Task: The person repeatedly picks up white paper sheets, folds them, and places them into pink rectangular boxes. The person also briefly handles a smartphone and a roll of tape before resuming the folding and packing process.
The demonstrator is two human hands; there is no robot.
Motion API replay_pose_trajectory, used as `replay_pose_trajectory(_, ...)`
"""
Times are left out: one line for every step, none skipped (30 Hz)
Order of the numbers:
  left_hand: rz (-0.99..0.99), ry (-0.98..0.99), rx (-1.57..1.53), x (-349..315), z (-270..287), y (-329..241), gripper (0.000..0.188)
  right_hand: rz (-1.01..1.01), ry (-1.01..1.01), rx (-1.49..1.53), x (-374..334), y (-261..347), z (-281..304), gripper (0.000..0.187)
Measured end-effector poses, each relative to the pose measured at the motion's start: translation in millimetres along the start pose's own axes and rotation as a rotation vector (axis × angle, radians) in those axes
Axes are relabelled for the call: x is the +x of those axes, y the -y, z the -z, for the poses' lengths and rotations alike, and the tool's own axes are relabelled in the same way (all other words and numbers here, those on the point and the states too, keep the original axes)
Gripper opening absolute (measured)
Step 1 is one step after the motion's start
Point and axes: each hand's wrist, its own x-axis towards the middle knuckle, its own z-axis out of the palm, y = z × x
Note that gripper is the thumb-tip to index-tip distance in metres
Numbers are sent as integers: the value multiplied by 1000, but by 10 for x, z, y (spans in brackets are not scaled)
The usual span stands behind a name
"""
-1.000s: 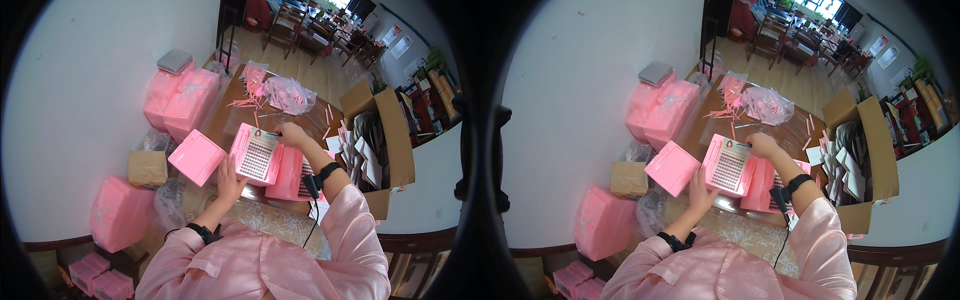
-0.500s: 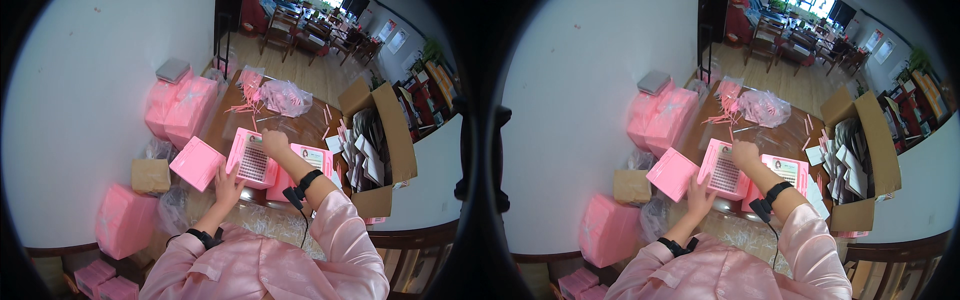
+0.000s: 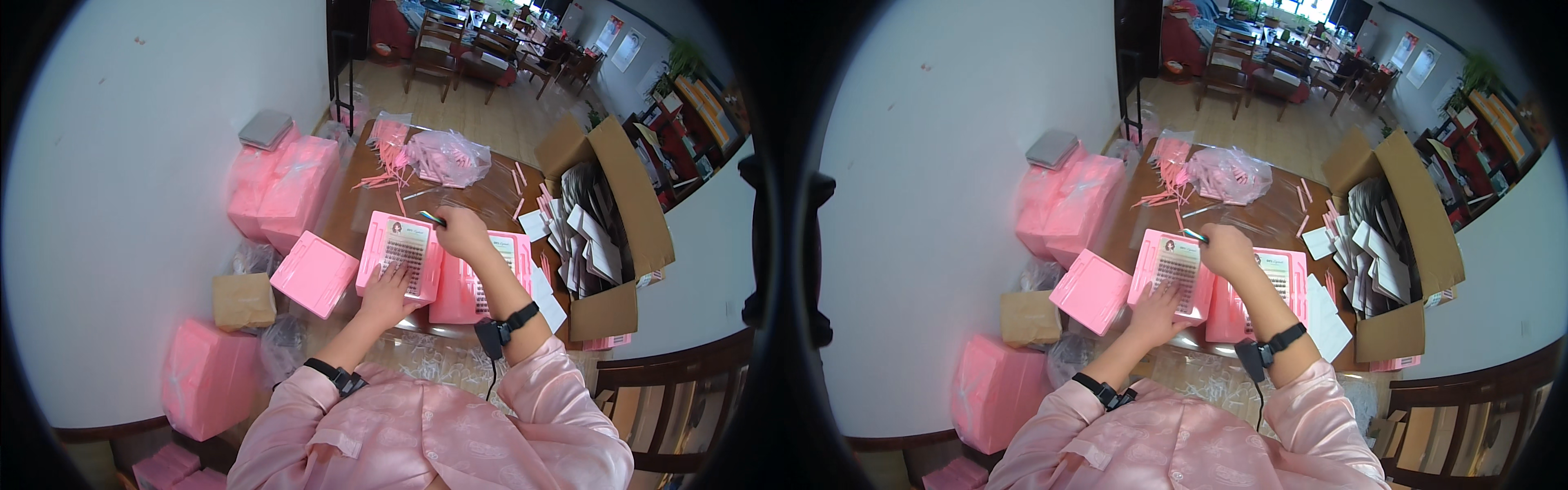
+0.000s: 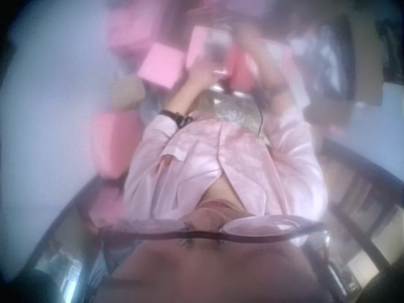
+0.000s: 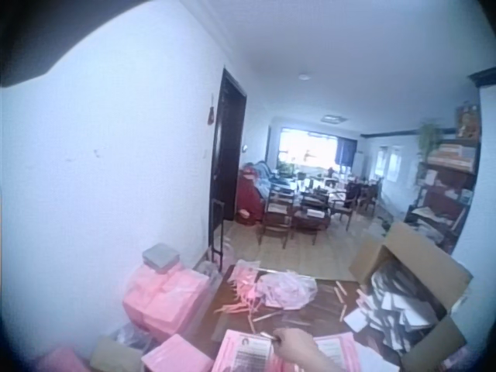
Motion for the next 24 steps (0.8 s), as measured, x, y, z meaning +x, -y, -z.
replay_pose_trajectory(5,32,38,7,-15,-2,77,2,-26,40,-74,-54,72,17)
replay_pose_trajectory(-12,28,52,6,-38,0,76,-15,-41,78,-158,-114,140,16)
replay_pose_trajectory(-33,8,72,8,-64,15,75,-41,-58,113,-239,-171,202,16)
replay_pose_trajectory(-52,6,107,7,-94,39,73,-62,-95,127,-342,-226,249,15)
replay_pose_trajectory(-82,-119,94,-3,-132,59,68,-100,-118,148,-449,-278,283,15)
replay_pose_trajectory(-109,-226,92,-10,-175,79,63,-135,-143,171,-554,-337,318,15)
replay_pose_trajectory(-149,-382,86,-15,-217,107,59,-172,-163,205,-651,-399,345,15)
replay_pose_trajectory(-181,-398,44,-29,-254,154,53,-190,-201,217,-754,-457,361,14)
replay_pose_trajectory(-226,-460,-5,-53,-292,201,47,-213,-232,240,-872,-519,366,14)
replay_pose_trajectory(-279,-536,-58,-80,-333,231,41,-243,-260,269,-985,-581,364,13)
replay_pose_trajectory(-266,-519,-71,-114,-374,247,36,-261,-273,285,-1095,-637,354,13)
replay_pose_trajectory(-260,-520,-86,-140,-407,258,32,-283,-284,308,-1191,-690,339,12)
replay_pose_trajectory(-260,-524,-105,-157,-435,267,27,-328,-288,338,-1273,-739,320,11)
replay_pose_trajectory(-253,-517,-102,-167,-457,270,26,-335,-288,328,-1347,-786,302,11)
replay_pose_trajectory(-254,-514,-106,-171,-472,269,24,-366,-281,325,-1416,-831,286,11)
replay_pose_trajectory(-256,-511,-109,-171,-479,265,23,-393,-278,327,-1481,-876,272,11)
replay_pose_trajectory(-255,-506,-104,-166,-476,262,22,-415,-287,323,-1531,-919,251,11)
replay_pose_trajectory(-255,-503,-99,-155,-463,258,22,-433,-300,324,-1565,-965,220,11)
replay_pose_trajectory(-254,-501,-94,-144,-440,252,21,-465,-307,327,-1599,-1016,189,11)
replay_pose_trajectory(-252,-497,-91,-146,-405,248,22,-483,-309,333,-1654,-1084,176,13)
replay_pose_trajectory(-252,-493,-89,-154,-360,238,24,-505,-399,257,-1698,-1155,147,15)
replay_pose_trajectory(-254,-489,-90,-150,-309,214,25,-520,-492,185,-1740,-1227,105,16)
replay_pose_trajectory(-241,-516,-102,-138,-251,175,27,-527,-595,108,-1791,-1304,65,18)
replay_pose_trajectory(-230,-545,-114,-131,-179,132,29,-607,-618,67,-1854,-1380,32,31)
